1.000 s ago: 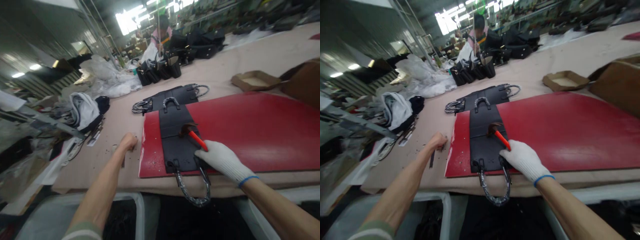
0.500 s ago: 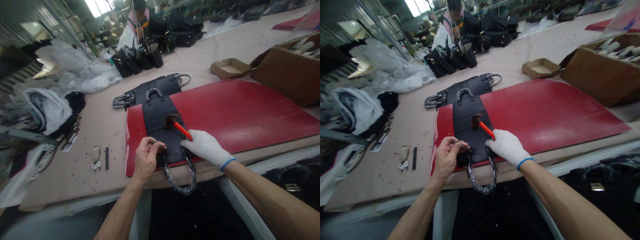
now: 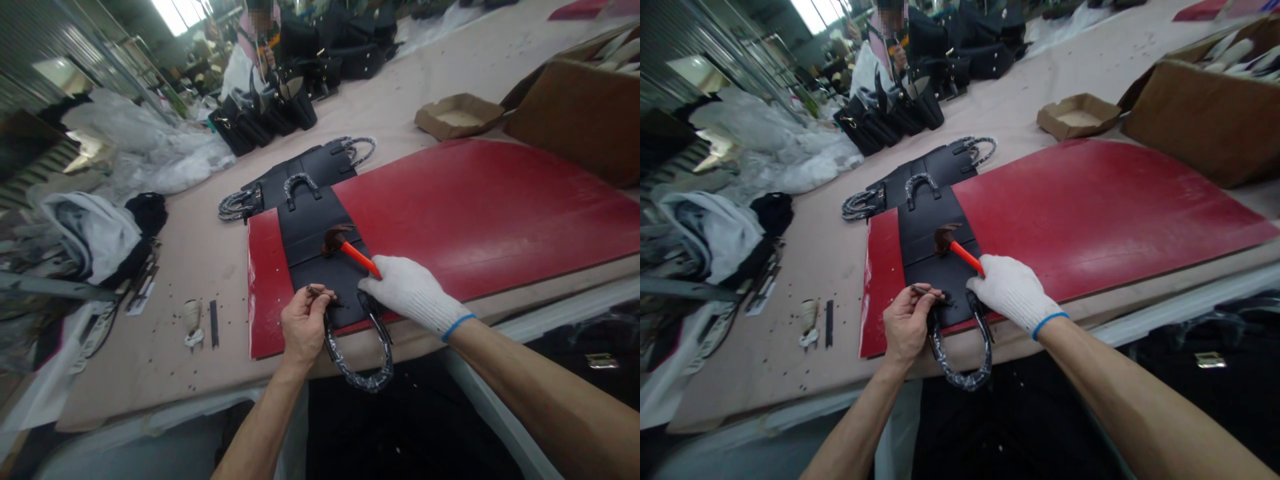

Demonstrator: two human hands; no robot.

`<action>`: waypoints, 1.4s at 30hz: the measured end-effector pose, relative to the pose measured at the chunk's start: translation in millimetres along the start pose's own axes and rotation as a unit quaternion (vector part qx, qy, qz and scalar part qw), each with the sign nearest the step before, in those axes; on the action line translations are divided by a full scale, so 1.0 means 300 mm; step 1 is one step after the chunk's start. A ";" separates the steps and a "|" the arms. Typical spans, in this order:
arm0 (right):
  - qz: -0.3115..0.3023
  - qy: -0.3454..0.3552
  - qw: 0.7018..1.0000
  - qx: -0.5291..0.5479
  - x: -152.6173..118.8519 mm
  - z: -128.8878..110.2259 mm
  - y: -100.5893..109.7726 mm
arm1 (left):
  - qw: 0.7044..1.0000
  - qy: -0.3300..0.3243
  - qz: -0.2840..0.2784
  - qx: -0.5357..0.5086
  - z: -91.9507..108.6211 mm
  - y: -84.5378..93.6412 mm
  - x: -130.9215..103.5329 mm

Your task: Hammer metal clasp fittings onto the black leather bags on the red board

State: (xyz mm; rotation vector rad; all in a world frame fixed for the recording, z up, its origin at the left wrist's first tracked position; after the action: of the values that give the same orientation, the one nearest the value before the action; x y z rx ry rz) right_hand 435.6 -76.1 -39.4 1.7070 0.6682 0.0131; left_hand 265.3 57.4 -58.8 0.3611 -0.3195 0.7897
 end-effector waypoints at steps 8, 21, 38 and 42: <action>0.000 0.005 1.000 0.003 -0.002 0.002 -0.001 | 0.986 -0.109 -0.081 0.094 0.063 -0.023 0.010; 0.005 0.010 1.000 0.015 -0.004 0.004 -0.001 | 0.984 -0.123 -0.105 0.068 0.045 -0.031 0.014; 0.008 0.089 0.986 0.143 -0.048 0.018 0.042 | 0.977 -0.147 -0.137 0.066 0.039 -0.057 0.010; 0.028 0.122 0.977 0.174 -0.149 0.008 0.132 | 0.974 -0.154 -0.149 0.068 0.041 -0.060 0.010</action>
State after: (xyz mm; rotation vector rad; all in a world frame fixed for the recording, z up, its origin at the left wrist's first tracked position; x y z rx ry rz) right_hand 416.1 -101.3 11.1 2.0826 0.8419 0.1557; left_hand 278.7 42.2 -50.1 0.6473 -0.4892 0.4589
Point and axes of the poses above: each hand's wrist, its own x-axis towards the middle knuckle, its own y-axis out of the back of the hand, z = x × y, the point moved 6 cm from there along x, towards the middle knuckle, and after that the axes turned 14 degrees about -y, right-handed, at the moved point
